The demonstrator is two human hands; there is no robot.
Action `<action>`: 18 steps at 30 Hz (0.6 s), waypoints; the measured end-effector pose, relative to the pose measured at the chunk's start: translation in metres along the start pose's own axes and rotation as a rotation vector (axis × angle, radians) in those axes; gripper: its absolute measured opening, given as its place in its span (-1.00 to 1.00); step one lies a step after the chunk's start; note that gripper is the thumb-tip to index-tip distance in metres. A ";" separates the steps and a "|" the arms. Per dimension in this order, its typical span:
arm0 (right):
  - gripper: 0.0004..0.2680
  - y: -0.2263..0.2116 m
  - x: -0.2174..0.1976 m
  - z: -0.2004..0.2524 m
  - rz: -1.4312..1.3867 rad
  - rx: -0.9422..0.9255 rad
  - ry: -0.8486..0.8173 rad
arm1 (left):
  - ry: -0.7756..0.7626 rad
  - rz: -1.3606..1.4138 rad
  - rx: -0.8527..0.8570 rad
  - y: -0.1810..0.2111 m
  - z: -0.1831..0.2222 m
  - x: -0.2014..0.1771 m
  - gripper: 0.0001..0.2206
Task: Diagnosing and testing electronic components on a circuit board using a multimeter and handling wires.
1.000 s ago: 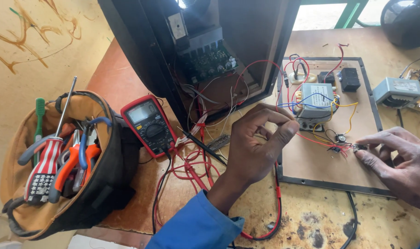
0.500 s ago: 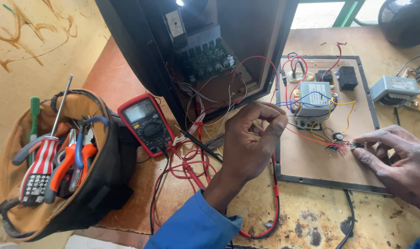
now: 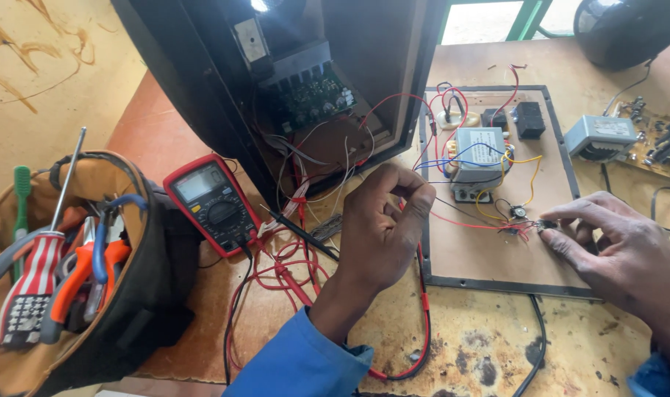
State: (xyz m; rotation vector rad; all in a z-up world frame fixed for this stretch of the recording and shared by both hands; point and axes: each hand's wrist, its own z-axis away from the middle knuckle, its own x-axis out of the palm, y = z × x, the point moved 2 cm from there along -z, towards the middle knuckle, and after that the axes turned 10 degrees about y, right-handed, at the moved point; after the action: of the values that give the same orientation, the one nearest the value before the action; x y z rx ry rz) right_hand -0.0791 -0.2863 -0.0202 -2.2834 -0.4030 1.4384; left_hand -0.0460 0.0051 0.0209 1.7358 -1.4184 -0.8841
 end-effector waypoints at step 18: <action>-0.86 -0.013 -0.009 -0.001 0.009 0.048 -0.085 | -0.022 -0.070 0.084 0.001 0.001 0.001 -0.85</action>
State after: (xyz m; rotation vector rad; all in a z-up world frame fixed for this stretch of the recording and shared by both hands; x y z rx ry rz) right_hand -0.0824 -0.2789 -0.0062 -2.1944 -0.3796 1.5371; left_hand -0.0474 0.0042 0.0213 1.8535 -1.4353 -0.8951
